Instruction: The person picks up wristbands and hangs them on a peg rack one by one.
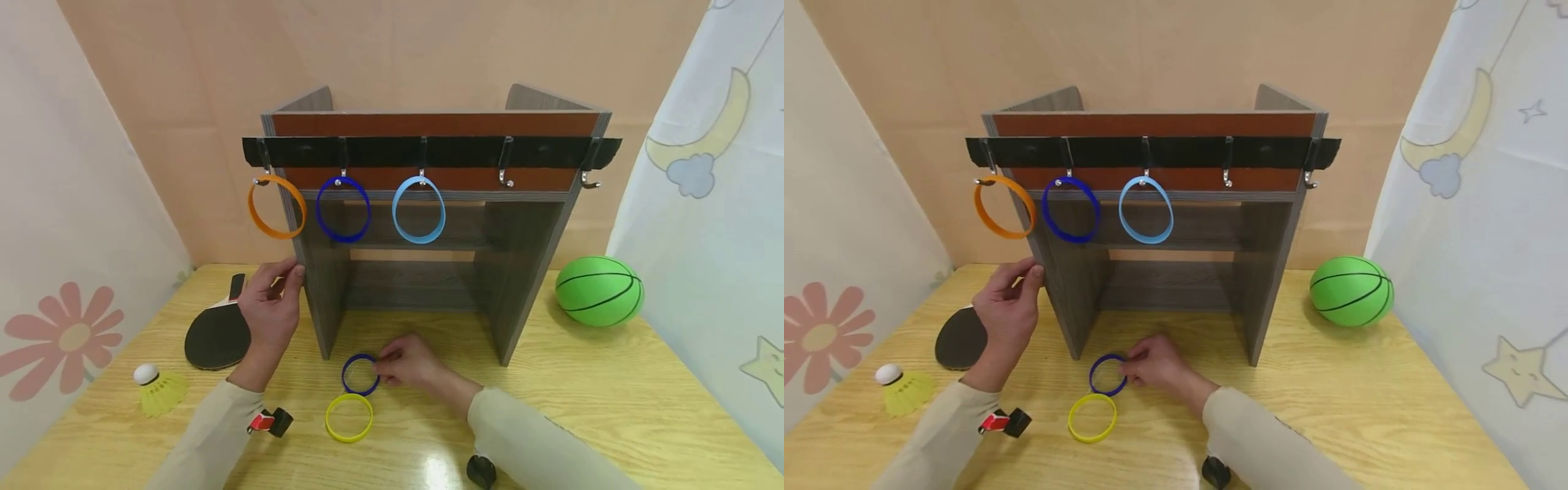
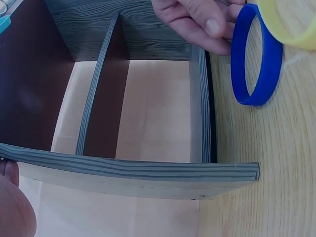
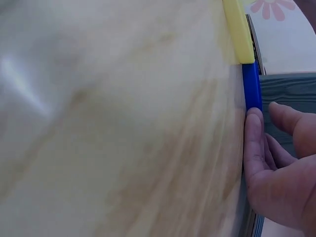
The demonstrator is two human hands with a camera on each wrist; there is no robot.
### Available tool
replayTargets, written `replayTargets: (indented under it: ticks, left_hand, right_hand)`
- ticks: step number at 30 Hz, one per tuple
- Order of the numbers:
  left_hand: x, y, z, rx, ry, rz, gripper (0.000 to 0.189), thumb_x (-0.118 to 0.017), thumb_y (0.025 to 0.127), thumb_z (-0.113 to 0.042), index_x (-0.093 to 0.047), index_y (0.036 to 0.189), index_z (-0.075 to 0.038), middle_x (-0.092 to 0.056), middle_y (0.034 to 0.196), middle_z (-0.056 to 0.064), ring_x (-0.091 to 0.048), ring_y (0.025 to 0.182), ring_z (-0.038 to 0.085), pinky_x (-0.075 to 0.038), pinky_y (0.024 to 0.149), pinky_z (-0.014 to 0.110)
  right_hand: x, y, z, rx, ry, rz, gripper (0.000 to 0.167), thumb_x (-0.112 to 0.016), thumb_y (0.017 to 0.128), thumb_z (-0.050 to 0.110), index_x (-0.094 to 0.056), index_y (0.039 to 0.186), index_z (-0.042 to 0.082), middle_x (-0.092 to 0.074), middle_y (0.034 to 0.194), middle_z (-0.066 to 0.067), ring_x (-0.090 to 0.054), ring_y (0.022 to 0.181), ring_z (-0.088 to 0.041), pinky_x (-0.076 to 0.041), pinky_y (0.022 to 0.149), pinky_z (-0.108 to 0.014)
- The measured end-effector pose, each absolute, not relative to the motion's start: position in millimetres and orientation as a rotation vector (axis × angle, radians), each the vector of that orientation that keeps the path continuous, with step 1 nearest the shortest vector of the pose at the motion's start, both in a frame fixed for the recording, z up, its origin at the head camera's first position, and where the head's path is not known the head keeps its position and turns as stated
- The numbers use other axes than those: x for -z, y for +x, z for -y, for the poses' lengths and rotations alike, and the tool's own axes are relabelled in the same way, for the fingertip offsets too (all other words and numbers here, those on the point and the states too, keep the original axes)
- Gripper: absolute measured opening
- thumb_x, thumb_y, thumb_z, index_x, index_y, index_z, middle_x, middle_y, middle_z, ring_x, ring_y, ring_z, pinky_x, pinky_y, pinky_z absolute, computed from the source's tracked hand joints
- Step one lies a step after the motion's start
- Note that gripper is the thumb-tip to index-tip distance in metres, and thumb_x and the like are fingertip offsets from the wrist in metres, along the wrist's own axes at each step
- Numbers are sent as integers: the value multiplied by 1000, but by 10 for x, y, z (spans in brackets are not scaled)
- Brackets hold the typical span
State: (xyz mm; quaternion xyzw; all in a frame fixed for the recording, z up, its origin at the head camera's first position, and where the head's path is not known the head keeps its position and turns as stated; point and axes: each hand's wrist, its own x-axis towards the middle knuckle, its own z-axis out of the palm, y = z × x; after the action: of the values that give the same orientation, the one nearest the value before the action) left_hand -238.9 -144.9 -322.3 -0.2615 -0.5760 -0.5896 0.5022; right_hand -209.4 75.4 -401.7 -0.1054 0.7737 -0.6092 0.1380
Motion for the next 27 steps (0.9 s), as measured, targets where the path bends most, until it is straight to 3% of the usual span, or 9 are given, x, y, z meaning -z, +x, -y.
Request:
replayTargets:
  ticks: [14, 27]
  left_hand:
    - [3099, -2255, 1402, 1437, -695, 1380, 11, -60, 79, 24, -60, 90, 24, -58, 78, 29, -61, 75, 12, -54, 72, 21]
    - [3084, -2231, 1398, 1464, -703, 1369, 13, -64, 82, 15, -60, 90, 25, -61, 79, 19, -60, 77, 13, -54, 73, 22]
  right_hand:
    - [3974, -2115, -757, 1672, -338, -2277, 12, -75, 77, -1, -67, 85, -6, -65, 65, -12, -65, 59, -21, -57, 56, -32]
    - [3980, -2091, -722, 1674, -289, -2306, 10, -74, 78, -3, -65, 79, -6, -63, 61, -14, -64, 54, -22, -56, 52, -31]
